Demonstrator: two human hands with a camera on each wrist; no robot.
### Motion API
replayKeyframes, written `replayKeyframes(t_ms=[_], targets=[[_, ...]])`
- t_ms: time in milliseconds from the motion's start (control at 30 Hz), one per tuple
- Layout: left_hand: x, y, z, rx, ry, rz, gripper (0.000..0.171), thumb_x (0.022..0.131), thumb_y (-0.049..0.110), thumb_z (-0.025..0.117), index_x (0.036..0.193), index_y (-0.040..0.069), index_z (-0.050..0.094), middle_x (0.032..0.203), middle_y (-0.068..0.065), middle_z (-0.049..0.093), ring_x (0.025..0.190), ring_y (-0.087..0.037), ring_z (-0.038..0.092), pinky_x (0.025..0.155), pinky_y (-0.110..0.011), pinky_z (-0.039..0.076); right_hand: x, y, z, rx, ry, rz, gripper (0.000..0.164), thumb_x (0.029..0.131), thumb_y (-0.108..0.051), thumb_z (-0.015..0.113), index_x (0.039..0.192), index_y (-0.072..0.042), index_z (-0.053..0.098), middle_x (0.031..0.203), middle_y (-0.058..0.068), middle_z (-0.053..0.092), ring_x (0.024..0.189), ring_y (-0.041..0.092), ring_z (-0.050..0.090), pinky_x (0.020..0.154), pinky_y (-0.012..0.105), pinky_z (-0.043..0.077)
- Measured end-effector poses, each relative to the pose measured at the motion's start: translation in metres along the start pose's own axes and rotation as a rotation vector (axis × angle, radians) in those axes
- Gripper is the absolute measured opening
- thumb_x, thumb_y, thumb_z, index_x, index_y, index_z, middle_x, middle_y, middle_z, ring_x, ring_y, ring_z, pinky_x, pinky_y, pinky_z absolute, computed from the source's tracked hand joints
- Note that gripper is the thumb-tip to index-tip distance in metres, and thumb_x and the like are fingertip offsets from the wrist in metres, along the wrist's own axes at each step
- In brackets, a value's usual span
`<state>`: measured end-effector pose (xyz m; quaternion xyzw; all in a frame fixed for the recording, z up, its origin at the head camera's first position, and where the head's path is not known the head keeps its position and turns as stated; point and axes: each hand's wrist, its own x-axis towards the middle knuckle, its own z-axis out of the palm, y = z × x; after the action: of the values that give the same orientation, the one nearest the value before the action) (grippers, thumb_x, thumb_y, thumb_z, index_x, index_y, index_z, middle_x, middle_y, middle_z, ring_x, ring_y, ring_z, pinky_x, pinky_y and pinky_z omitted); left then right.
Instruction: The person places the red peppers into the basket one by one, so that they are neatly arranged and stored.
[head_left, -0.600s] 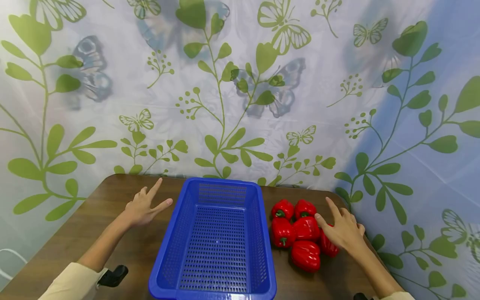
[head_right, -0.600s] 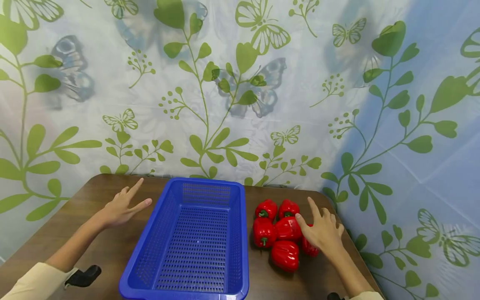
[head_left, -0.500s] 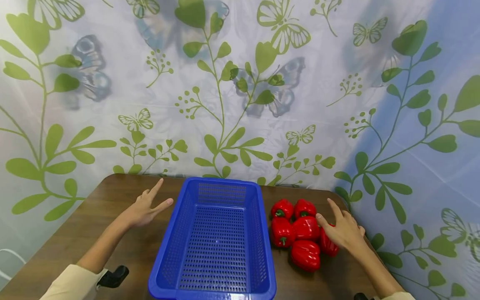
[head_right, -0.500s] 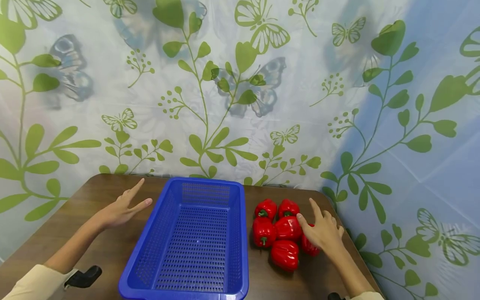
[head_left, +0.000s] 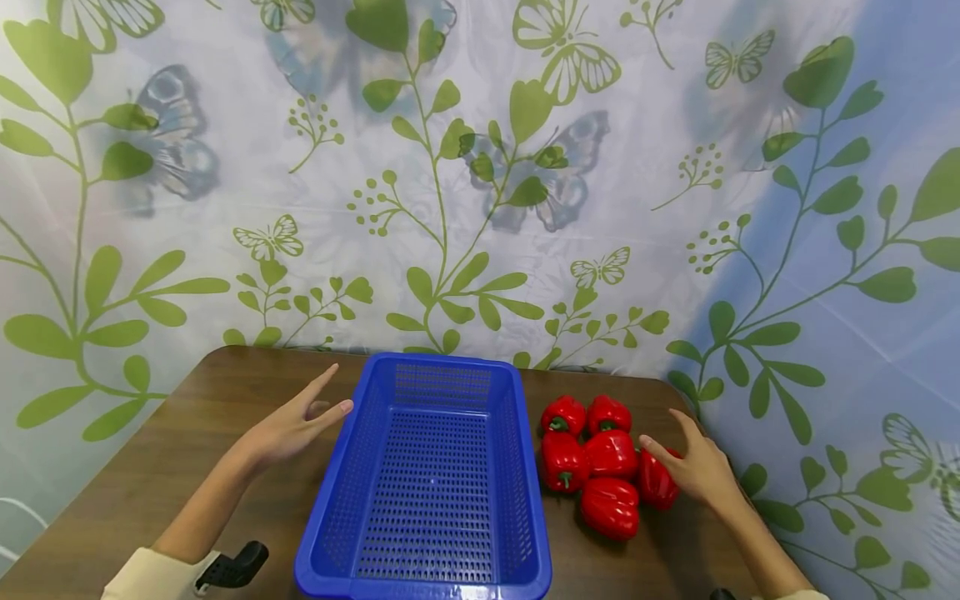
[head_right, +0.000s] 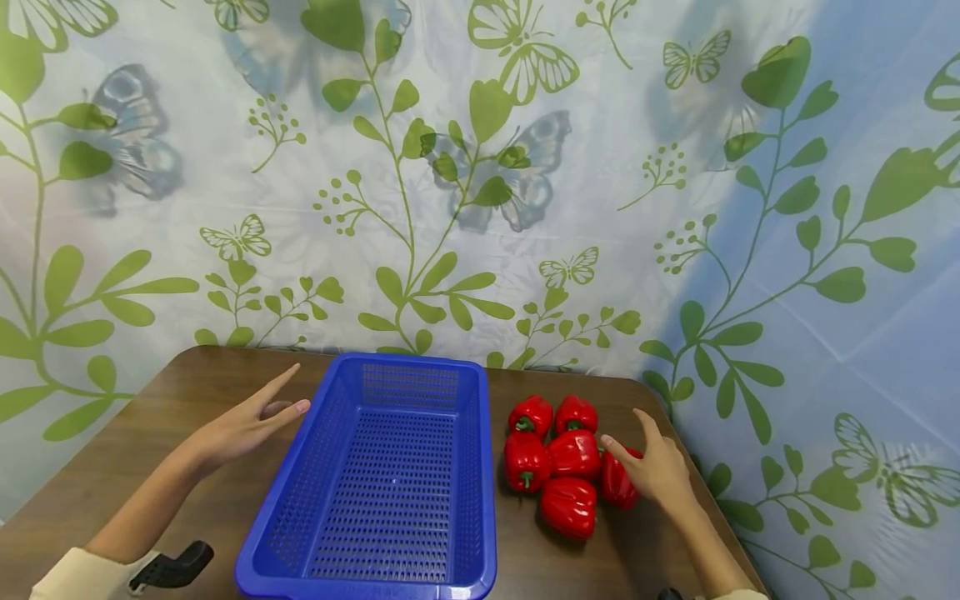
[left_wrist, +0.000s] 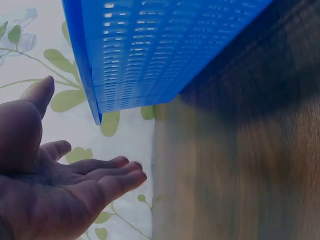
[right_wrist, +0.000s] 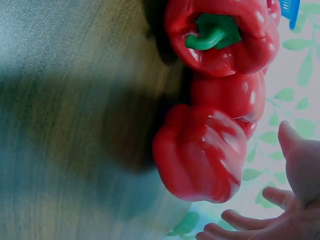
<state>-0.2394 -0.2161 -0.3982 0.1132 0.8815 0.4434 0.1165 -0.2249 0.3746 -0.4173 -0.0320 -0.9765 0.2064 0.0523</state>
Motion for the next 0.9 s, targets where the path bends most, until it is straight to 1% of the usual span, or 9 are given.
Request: replayKeyframes(t_ms=[100, 233, 300, 400, 533, 633, 767, 833, 900], targets=[[-0.001, -0.001, 0.003, -0.072, -0.022, 0.003, 0.086, 0.104, 0.052, 0.049, 0.164, 0.025, -0.007, 0.159, -0.033, 0.03, 0.144, -0.053, 0.035, 0.109, -0.071, 0.035, -0.001, 0.002, 0.0, 0.013, -0.033, 0.036, 0.093, 0.097, -0.061, 0.056, 0.156, 0.003, 0.023, 0.145, 0.044, 0.04, 0.124, 0.062, 0.048, 0.095, 0.071, 0.044], [-0.001, -0.005, 0.006, -0.185, -0.05, 0.014, 0.085, 0.105, 0.043, 0.052, 0.164, 0.02, -0.005, 0.153, -0.033, 0.042, 0.133, -0.05, 0.053, 0.11, -0.063, 0.041, -0.001, 0.006, 0.002, 0.038, -0.074, 0.081, 0.095, 0.097, -0.063, 0.054, 0.158, 0.001, 0.019, 0.147, 0.042, 0.04, 0.122, 0.061, 0.051, 0.094, 0.069, 0.046], [-0.002, -0.007, 0.008, -0.237, -0.065, 0.014, 0.086, 0.105, 0.04, 0.054, 0.164, 0.019, -0.004, 0.15, -0.033, 0.046, 0.13, -0.047, 0.057, 0.11, -0.058, 0.044, 0.0, 0.009, 0.002, 0.05, -0.091, 0.1, 0.096, 0.097, -0.064, 0.053, 0.158, 0.0, 0.017, 0.148, 0.042, 0.038, 0.123, 0.061, 0.05, 0.095, 0.069, 0.046], [-0.002, -0.011, 0.009, -0.303, -0.08, -0.001, 0.085, 0.104, 0.04, 0.056, 0.165, 0.018, 0.0, 0.148, -0.031, 0.049, 0.13, -0.044, 0.057, 0.111, -0.055, 0.044, -0.001, 0.011, 0.003, 0.072, -0.116, 0.122, 0.098, 0.097, -0.065, 0.052, 0.159, 0.001, 0.015, 0.153, 0.041, 0.032, 0.128, 0.063, 0.044, 0.098, 0.069, 0.043], [-0.002, -0.016, 0.01, -0.36, -0.105, -0.013, 0.083, 0.104, 0.039, 0.057, 0.165, 0.019, 0.004, 0.149, -0.028, 0.05, 0.135, -0.044, 0.053, 0.112, -0.051, 0.045, 0.0, 0.013, 0.002, 0.096, -0.147, 0.13, 0.099, 0.097, -0.065, 0.051, 0.158, 0.004, 0.014, 0.155, 0.041, 0.028, 0.131, 0.063, 0.04, 0.102, 0.071, 0.041], [-0.001, -0.018, 0.01, -0.377, -0.123, -0.004, 0.083, 0.104, 0.037, 0.057, 0.165, 0.017, 0.004, 0.148, -0.027, 0.052, 0.136, -0.044, 0.051, 0.112, -0.05, 0.045, 0.0, 0.015, 0.002, 0.111, -0.169, 0.129, 0.098, 0.098, -0.063, 0.051, 0.158, 0.005, 0.013, 0.154, 0.042, 0.027, 0.132, 0.063, 0.04, 0.102, 0.07, 0.041], [0.0, -0.019, 0.011, -0.395, -0.14, 0.002, 0.082, 0.104, 0.035, 0.058, 0.164, 0.014, 0.006, 0.145, -0.025, 0.055, 0.136, -0.043, 0.052, 0.112, -0.049, 0.045, 0.001, 0.017, 0.003, 0.133, -0.202, 0.132, 0.097, 0.099, -0.061, 0.051, 0.158, 0.006, 0.012, 0.154, 0.043, 0.025, 0.133, 0.062, 0.04, 0.103, 0.068, 0.042], [0.0, -0.02, 0.011, -0.402, -0.148, 0.007, 0.081, 0.104, 0.034, 0.058, 0.164, 0.014, 0.008, 0.145, -0.025, 0.055, 0.135, -0.042, 0.054, 0.112, -0.049, 0.045, 0.003, 0.018, 0.004, 0.139, -0.213, 0.135, 0.097, 0.099, -0.06, 0.051, 0.157, 0.007, 0.011, 0.154, 0.043, 0.025, 0.133, 0.061, 0.041, 0.103, 0.067, 0.043], [0.001, -0.021, 0.011, -0.414, -0.15, 0.012, 0.08, 0.104, 0.034, 0.058, 0.164, 0.014, 0.01, 0.144, -0.025, 0.056, 0.134, -0.041, 0.055, 0.112, -0.049, 0.045, 0.004, 0.019, 0.004, 0.15, -0.222, 0.144, 0.096, 0.1, -0.059, 0.051, 0.157, 0.007, 0.011, 0.153, 0.044, 0.027, 0.124, 0.057, 0.05, 0.097, 0.06, 0.05]])
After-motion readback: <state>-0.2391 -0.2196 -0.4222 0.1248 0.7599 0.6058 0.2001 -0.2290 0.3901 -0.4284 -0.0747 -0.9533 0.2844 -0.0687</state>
